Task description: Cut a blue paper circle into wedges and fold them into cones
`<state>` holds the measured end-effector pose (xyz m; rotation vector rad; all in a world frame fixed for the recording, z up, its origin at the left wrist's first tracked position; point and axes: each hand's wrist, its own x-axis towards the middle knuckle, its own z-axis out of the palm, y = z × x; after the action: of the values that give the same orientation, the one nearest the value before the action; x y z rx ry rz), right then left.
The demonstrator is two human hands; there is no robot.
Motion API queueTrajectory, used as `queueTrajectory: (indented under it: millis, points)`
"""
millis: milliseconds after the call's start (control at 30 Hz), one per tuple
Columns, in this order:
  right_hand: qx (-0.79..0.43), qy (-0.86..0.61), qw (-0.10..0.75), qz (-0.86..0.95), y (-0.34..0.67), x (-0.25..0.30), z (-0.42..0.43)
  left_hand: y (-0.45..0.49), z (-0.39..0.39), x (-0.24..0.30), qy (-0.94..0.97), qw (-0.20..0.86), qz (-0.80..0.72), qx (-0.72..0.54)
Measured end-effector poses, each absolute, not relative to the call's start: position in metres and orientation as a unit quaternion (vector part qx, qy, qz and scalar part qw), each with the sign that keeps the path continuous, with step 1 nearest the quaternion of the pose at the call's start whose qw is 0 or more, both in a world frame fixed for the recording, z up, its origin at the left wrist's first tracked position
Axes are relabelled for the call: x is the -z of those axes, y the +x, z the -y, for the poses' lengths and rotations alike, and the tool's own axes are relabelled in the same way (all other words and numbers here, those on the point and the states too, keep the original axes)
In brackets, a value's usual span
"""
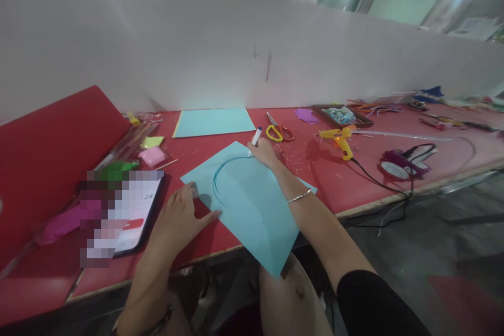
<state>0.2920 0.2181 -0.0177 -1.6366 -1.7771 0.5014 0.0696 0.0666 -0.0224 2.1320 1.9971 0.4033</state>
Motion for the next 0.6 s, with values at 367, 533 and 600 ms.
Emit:
queueTrajectory:
  millis: [367,533,600]
  points:
    - [-0.173,-0.644,0.264,0.697,0.305,0.007,-0.214,0.067,-0.069,0.027,0.723,0.084,-0.671,-0.144]
    - [-0.168,-0.647,0.235,0.706,0.311,0.0,-0.209,0.067,-0.068,0.026,0.723,0.093,-0.67,-0.141]
    - [-0.166,-0.646,0.228,0.709,0.313,-0.002,-0.208,0.067,-0.068,0.027,0.724,0.093,-0.668,-0.146]
